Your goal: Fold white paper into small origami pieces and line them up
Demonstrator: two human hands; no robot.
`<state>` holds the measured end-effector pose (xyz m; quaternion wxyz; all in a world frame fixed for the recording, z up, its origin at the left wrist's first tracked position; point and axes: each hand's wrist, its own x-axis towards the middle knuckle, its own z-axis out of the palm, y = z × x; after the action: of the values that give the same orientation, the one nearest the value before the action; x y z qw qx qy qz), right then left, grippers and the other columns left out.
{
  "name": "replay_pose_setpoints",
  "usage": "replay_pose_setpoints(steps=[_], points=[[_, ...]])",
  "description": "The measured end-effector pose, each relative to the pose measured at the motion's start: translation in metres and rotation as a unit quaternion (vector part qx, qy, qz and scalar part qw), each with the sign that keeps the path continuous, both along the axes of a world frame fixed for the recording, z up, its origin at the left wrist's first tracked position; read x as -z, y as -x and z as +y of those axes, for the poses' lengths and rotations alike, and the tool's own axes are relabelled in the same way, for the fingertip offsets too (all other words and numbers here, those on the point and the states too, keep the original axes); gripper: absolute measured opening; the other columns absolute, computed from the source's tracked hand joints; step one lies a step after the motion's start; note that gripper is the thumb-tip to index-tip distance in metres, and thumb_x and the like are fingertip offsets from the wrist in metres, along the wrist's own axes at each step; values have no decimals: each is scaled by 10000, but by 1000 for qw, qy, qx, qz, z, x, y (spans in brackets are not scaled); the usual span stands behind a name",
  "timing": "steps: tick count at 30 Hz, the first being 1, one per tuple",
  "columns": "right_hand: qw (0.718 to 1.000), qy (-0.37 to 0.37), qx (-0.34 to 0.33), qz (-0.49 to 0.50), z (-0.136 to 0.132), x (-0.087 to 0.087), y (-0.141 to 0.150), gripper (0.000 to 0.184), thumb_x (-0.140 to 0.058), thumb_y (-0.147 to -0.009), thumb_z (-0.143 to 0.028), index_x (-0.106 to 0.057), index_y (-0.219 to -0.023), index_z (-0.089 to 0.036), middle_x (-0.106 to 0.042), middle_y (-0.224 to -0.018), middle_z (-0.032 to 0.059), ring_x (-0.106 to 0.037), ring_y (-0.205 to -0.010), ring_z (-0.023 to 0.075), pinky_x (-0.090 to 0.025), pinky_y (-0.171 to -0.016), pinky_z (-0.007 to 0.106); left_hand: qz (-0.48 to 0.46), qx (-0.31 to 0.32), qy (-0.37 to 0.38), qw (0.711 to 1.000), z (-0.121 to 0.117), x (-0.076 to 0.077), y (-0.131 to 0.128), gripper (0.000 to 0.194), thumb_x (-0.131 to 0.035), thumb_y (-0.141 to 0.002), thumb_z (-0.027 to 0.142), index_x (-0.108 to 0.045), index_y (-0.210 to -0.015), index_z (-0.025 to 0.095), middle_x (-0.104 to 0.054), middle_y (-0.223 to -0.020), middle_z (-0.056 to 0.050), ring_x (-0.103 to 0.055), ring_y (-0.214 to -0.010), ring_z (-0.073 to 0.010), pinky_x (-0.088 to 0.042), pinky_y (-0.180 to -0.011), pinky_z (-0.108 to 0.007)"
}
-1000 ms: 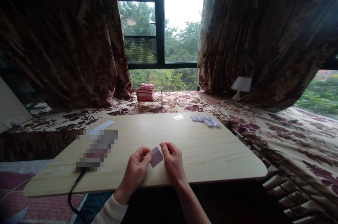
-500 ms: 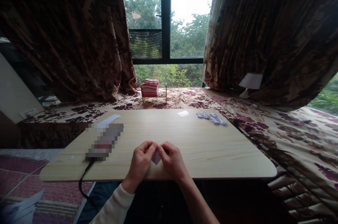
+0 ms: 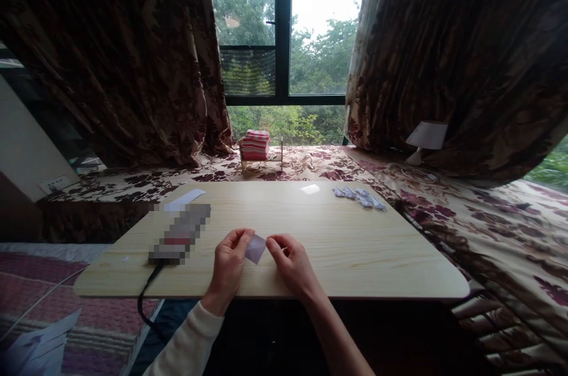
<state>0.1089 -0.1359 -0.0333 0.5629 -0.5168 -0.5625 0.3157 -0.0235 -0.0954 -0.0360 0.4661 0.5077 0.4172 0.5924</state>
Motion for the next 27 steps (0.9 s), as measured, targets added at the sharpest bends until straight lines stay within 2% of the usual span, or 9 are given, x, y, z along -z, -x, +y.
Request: replay_pose_setpoints(steps=[4,9,19,23,27], points=[[1000,-6,0,13,-2,-1,1,321,-603,-782,-461,-636,-656,-168,-588,-608,2,-490,-586,136,-396,-566,254,30,51,-13,998,-6,-2,-1,264,-632,-773,392,-666,-772,130,-647,-707,-18,-557,-658,-137,-441,-622,-228],[997,-15,51,60,-2,1,-6,326,-582,-796,-469,-596,-661,-173,-547,-588,-12,-478,-579,131,-400,-564,248,92,107,-37,989,-10,-8,1,251,-596,-805,356,-709,-778,133,-647,-685,-14,-553,-666,-148,-428,-626,-232],[988,-30,95,114,2,8,-10,324,-614,-774,-486,-620,-696,-171,-571,-593,-10,-492,-572,131,-408,-562,252,188,151,-72,968,-14,-16,-2,222,-578,-799,287,-672,-679,125,-643,-682,-34,-558,-700,-171,-416,-693,-261],[990,-31,79,117,2,9,-9,308,-607,-790,-472,-625,-710,-175,-590,-609,-7,-509,-591,135,-418,-582,254,200,147,-78,965,-13,-14,-3,233,-559,-815,301,-660,-697,127,-649,-699,-42,-567,-711,-179,-422,-694,-265],[994,-24,20,105,2,7,-6,266,-647,-767,-429,-647,-704,-170,-634,-657,12,-562,-654,160,-443,-640,272,201,127,-81,968,-12,-11,-2,257,-527,-844,332,-643,-734,130,-629,-693,-37,-571,-720,-181,-428,-704,-272]])
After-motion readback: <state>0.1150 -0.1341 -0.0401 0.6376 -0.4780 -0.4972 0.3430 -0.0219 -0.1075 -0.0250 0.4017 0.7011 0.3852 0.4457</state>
